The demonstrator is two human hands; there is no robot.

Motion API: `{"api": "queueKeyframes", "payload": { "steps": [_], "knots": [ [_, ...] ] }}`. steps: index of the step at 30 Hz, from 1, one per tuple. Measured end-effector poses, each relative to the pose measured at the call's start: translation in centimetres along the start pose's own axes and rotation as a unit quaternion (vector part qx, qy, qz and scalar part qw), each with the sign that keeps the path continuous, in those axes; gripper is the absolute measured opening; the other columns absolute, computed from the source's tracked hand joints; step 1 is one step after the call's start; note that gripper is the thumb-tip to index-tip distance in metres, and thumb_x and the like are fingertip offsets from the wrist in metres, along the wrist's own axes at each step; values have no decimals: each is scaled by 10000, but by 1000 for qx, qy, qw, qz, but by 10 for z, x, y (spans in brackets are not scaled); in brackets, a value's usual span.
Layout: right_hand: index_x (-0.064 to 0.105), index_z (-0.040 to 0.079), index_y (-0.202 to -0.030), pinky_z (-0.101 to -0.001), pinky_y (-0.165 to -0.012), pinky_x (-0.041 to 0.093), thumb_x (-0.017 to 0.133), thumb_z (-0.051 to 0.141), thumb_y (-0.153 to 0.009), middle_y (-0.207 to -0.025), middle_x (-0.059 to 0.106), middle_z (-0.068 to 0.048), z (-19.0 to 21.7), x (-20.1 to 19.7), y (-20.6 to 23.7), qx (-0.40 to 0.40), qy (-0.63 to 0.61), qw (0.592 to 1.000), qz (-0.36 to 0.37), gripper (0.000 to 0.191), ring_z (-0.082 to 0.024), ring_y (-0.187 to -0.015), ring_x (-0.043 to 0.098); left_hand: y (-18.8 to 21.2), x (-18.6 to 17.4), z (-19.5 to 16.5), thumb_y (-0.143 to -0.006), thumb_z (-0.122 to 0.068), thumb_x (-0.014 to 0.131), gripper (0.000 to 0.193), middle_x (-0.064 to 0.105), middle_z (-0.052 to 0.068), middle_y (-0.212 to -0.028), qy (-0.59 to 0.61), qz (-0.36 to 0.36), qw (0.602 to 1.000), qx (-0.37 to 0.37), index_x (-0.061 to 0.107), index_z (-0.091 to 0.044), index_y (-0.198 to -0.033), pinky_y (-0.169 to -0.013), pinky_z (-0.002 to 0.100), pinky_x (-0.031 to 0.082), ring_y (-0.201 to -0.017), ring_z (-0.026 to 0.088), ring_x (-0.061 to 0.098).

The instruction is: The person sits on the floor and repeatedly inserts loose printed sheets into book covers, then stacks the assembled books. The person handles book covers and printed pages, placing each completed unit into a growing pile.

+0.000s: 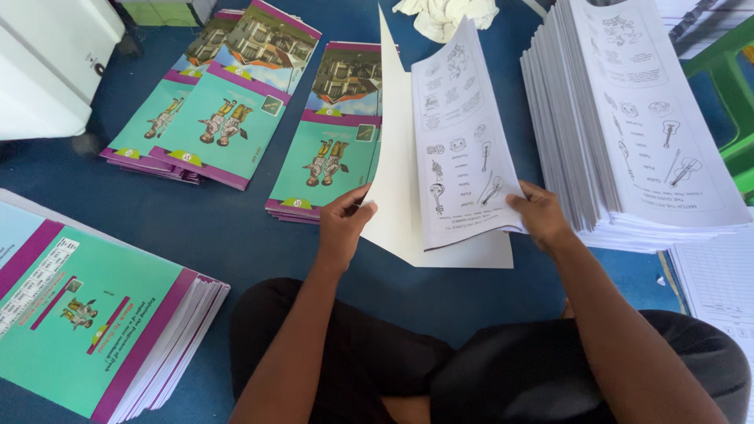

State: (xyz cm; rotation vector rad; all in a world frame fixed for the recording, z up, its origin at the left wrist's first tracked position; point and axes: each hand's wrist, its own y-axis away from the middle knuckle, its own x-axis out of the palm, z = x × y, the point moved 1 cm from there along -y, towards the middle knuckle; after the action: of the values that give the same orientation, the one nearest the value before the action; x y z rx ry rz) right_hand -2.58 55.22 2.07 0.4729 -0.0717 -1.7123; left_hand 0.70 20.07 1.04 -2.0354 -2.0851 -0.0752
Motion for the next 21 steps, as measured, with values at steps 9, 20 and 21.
{"api": "queueKeyframes", "payload": {
  "steps": [9,20,21],
  "knots": [
    [573,1,-1422,-295,-856,557,562,56,-998,-1219,713,-163,-47,10,-25,-47,-9,998,40,428,-191,-981,692,-1,6,6,-906,-338,663,633,716,149,-1177,-1,64,996,-67,581,-10,-1441,-909,371,564,-1039,207,669],
    [518,-36,-1456,-324,-887,568,557,63,-998,-1223,707,-202,-41,13,-16,-21,7,999,44,470,-235,-995,709,12,40,15,-735,-738,628,1195,343,302,-1546,-79,196,960,-185,188,-75,-1626,-975,659,500,-1407,469,432],
    [518,-40,-1456,-327,-885,569,557,64,-1000,-1220,707,-209,-41,13,-15,-21,11,999,44,470,-239,-993,710,13,46,16,-716,-722,656,1217,355,307,-1547,-71,202,959,-186,162,-80,-1624,-963,663,491,-1401,473,438]
  ]
}}
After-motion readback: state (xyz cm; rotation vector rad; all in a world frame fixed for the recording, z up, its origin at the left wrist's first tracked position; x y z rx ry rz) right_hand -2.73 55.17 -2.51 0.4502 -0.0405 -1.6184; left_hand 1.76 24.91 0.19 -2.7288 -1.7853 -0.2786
